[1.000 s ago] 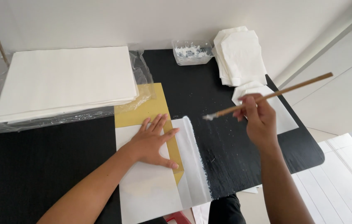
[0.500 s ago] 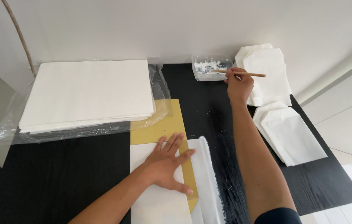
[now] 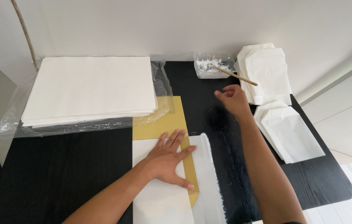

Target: Manually folding and gluing paper sheets to create bags using a template and a brush.

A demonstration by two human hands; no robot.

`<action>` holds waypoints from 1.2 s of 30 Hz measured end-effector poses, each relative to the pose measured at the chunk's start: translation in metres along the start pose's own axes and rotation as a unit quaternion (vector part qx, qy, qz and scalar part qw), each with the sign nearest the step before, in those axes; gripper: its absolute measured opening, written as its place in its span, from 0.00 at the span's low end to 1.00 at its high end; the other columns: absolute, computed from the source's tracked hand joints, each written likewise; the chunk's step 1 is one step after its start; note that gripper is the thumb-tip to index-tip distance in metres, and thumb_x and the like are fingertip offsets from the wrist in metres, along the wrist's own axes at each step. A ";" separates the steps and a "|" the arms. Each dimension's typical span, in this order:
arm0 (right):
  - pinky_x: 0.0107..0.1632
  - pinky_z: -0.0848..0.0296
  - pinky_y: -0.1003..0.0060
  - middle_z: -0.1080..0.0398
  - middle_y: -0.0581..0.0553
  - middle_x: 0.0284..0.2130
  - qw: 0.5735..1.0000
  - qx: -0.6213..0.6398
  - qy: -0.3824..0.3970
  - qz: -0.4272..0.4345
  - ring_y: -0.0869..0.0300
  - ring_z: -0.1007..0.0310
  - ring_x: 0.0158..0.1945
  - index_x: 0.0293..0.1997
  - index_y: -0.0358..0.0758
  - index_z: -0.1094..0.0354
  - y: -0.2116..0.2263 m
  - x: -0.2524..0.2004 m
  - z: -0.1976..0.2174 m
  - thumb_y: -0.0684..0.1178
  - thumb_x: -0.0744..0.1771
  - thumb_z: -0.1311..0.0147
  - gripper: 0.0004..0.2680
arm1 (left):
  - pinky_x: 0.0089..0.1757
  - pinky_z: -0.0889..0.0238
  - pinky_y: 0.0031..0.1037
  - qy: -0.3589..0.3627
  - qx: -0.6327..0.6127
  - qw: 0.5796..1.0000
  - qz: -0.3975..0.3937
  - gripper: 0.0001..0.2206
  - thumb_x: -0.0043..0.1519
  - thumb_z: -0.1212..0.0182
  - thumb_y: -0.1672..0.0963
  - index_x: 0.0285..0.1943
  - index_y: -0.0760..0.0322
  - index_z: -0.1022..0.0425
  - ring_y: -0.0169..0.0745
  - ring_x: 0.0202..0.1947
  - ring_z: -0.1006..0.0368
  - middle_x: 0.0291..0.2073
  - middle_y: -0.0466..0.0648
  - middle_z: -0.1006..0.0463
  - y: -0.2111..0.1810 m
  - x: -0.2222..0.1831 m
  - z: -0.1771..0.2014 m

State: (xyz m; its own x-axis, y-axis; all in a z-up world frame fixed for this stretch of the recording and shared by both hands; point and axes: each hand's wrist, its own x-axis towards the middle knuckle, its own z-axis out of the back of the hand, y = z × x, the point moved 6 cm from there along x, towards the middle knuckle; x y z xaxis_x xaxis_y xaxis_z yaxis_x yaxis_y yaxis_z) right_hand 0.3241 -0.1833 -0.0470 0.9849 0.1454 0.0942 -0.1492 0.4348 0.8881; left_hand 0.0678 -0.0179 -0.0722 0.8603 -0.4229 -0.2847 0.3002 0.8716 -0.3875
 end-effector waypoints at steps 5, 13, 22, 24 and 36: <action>0.42 0.28 0.70 0.22 0.49 0.39 0.932 -0.155 0.326 0.043 0.65 0.29 0.35 0.52 0.40 0.28 0.047 -0.098 -0.029 0.40 0.62 0.40 0.13 | 0.65 0.87 0.50 0.010 0.030 1.000 -0.001 0.56 0.40 0.50 0.30 0.79 0.50 0.55 0.57 0.76 0.89 0.77 0.61 0.75 -0.010 -0.007 0.009; 0.65 0.34 0.54 0.27 0.50 0.58 0.853 -0.356 0.381 0.009 0.52 0.33 0.66 0.62 0.48 0.33 0.075 -0.139 -0.049 0.42 0.62 0.43 0.20 | 0.69 0.91 0.46 0.052 0.020 0.997 0.058 0.62 0.42 0.52 0.29 0.80 0.59 0.70 0.51 0.78 0.81 0.79 0.57 0.72 -0.016 -0.019 0.022; 0.58 0.28 0.54 0.26 0.45 0.54 0.833 -0.388 0.394 -0.006 0.48 0.26 0.57 0.66 0.48 0.37 0.062 -0.131 -0.062 0.42 0.62 0.43 0.24 | 0.69 0.89 0.46 0.043 0.017 0.998 0.050 0.62 0.42 0.53 0.29 0.80 0.63 0.69 0.51 0.78 0.79 0.79 0.56 0.70 -0.017 -0.023 0.024; 0.56 0.27 0.54 0.25 0.45 0.53 0.831 -0.395 0.392 -0.003 0.49 0.25 0.55 0.66 0.48 0.37 0.059 -0.128 -0.065 0.43 0.62 0.43 0.24 | 0.69 0.90 0.46 0.042 0.020 0.998 0.050 0.63 0.42 0.53 0.28 0.80 0.63 0.70 0.51 0.78 0.79 0.79 0.56 0.70 -0.015 -0.020 0.021; 0.46 0.25 0.58 0.22 0.47 0.39 0.833 -0.407 0.375 0.006 0.50 0.21 0.45 0.53 0.46 0.30 0.034 -0.104 -0.079 0.47 0.61 0.40 0.16 | 0.70 0.88 0.45 0.039 0.006 0.998 0.053 0.65 0.41 0.51 0.29 0.79 0.65 0.76 0.49 0.78 0.79 0.79 0.55 0.71 -0.014 -0.021 0.021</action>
State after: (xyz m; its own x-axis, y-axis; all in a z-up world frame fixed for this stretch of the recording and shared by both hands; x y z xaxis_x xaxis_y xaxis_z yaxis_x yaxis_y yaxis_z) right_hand 0.2091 -0.1135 -0.0619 0.6969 0.5358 -0.4767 -0.4694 0.8433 0.2616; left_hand 0.0545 -0.0160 -0.0422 0.8524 -0.3465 -0.3916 0.2154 0.9151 -0.3408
